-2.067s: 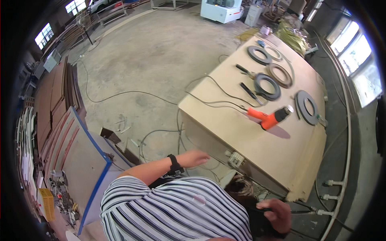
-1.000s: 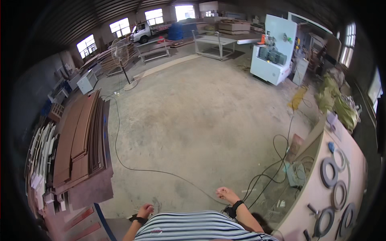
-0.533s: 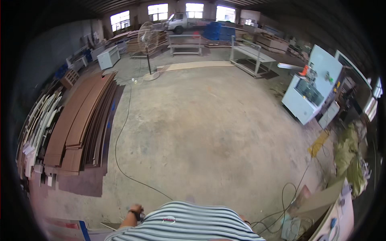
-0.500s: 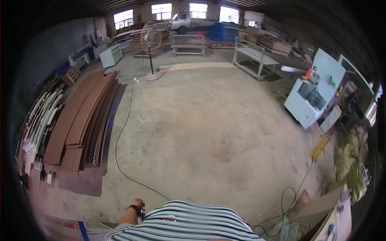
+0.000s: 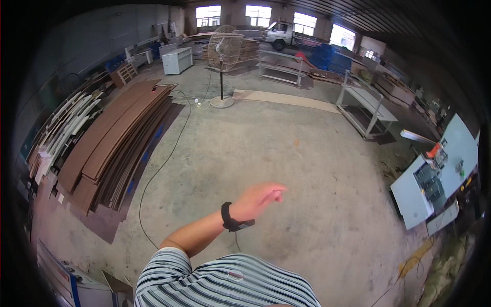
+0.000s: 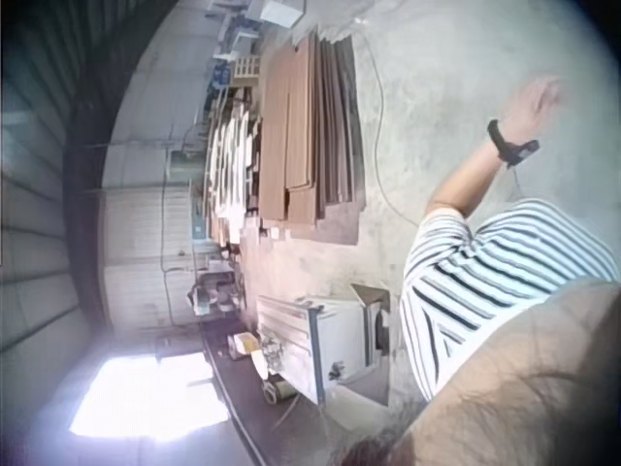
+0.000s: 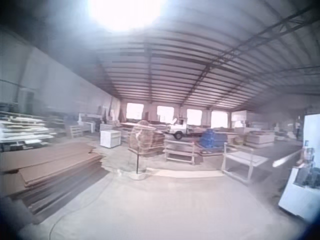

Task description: Stacking and organizing processed wooden panels onto a metal cart in a woodworking factory.

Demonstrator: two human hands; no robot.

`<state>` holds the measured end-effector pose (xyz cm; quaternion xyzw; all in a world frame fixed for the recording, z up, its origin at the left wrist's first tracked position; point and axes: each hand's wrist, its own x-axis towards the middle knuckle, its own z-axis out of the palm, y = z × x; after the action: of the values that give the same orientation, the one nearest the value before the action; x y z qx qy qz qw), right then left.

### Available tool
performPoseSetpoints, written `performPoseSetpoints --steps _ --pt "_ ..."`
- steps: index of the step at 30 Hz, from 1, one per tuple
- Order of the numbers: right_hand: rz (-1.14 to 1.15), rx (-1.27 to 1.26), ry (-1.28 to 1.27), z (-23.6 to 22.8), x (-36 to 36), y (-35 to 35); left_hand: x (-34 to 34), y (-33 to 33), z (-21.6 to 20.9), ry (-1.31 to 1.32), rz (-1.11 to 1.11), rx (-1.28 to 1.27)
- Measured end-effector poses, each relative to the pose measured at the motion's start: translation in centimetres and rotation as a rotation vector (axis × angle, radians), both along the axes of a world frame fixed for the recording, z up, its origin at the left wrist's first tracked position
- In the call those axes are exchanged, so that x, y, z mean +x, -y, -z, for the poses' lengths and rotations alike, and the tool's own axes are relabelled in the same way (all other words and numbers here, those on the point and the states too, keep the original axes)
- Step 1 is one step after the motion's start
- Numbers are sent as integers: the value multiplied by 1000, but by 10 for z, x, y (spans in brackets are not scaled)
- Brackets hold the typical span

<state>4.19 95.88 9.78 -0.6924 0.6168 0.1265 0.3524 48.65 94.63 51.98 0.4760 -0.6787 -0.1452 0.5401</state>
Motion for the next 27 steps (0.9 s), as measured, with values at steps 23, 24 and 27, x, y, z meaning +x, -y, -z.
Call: performPoseSetpoints --steps 23,24,27 --pt "115 -232 221 -53 -5 734 -78 651 -158 164 649 -384" --pt "152 -183 138 -46 -26 742 -80 687 -160 100 791 -246" --pt "309 -32 -52 -32 -83 759 -89 787 -158 -146 1131 -144"
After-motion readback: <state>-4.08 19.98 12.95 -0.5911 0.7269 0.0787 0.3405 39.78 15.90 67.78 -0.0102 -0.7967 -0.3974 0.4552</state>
